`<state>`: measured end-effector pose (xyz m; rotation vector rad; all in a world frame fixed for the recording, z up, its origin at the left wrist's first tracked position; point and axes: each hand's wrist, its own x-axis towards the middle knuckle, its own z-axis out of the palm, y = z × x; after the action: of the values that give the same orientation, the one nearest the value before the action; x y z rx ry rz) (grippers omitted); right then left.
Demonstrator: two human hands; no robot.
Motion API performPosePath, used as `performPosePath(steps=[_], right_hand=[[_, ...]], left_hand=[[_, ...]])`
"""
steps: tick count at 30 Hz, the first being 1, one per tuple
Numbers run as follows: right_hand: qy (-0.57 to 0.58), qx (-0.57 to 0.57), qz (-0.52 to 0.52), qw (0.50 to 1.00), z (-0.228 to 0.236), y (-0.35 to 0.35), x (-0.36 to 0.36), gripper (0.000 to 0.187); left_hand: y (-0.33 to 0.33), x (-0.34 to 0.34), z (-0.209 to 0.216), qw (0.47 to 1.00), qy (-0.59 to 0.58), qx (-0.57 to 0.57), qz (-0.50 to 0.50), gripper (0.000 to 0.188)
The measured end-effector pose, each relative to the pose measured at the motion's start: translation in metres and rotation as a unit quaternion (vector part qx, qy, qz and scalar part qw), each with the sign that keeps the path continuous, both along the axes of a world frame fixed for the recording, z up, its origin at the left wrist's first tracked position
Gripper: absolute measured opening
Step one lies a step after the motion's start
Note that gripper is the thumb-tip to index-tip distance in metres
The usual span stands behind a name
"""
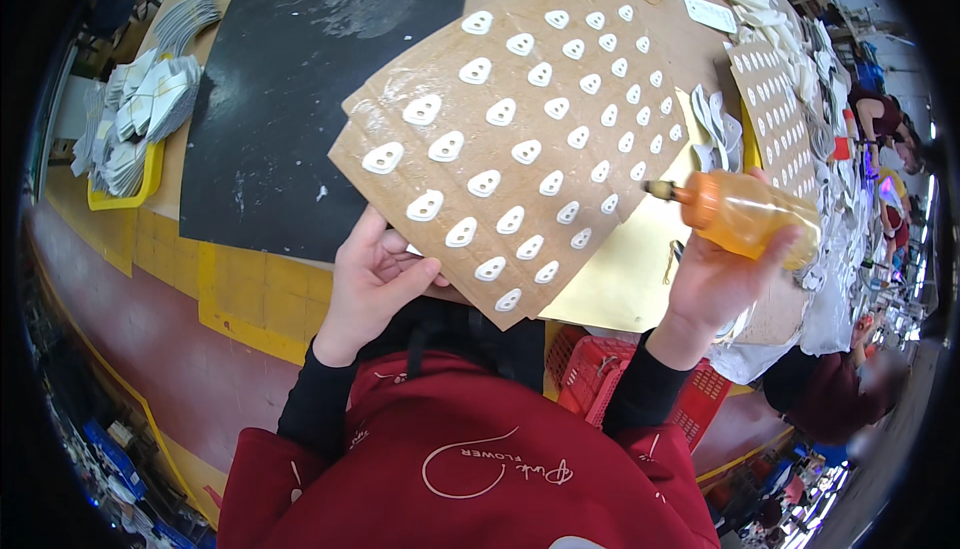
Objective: The person holds a sheet of brown paper with white ghost-shaped stickers and uses a squeeze bottle to apply a small amount of yellow liquid into the center of each sticker. The person works systematically across the sheet, filling each sticker in turn.
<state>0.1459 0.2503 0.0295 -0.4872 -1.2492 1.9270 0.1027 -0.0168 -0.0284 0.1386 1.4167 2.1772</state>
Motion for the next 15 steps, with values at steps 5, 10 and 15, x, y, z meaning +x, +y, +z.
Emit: performPosePath(steps=[5, 10, 15], right_hand=[[-0.056, 0.033, 0.04, 0.997, -0.019, -0.005, -0.005, 0.057], [-0.06, -0.001, 0.065, 0.996, -0.025, -0.01, -0.011, 0.048], [-0.066, 0.045, 0.105, 0.991, -0.028, -0.024, -0.015, 0.047]], left_hand=[[0.001, -0.002, -0.005, 1.0, 0.02, 0.001, 0.008, 0.058], [0.001, -0.004, -0.008, 0.999, 0.03, 0.005, 0.022, 0.06], [0.003, -0.004, -0.005, 0.999, 0.035, -0.02, 0.022, 0.064]])
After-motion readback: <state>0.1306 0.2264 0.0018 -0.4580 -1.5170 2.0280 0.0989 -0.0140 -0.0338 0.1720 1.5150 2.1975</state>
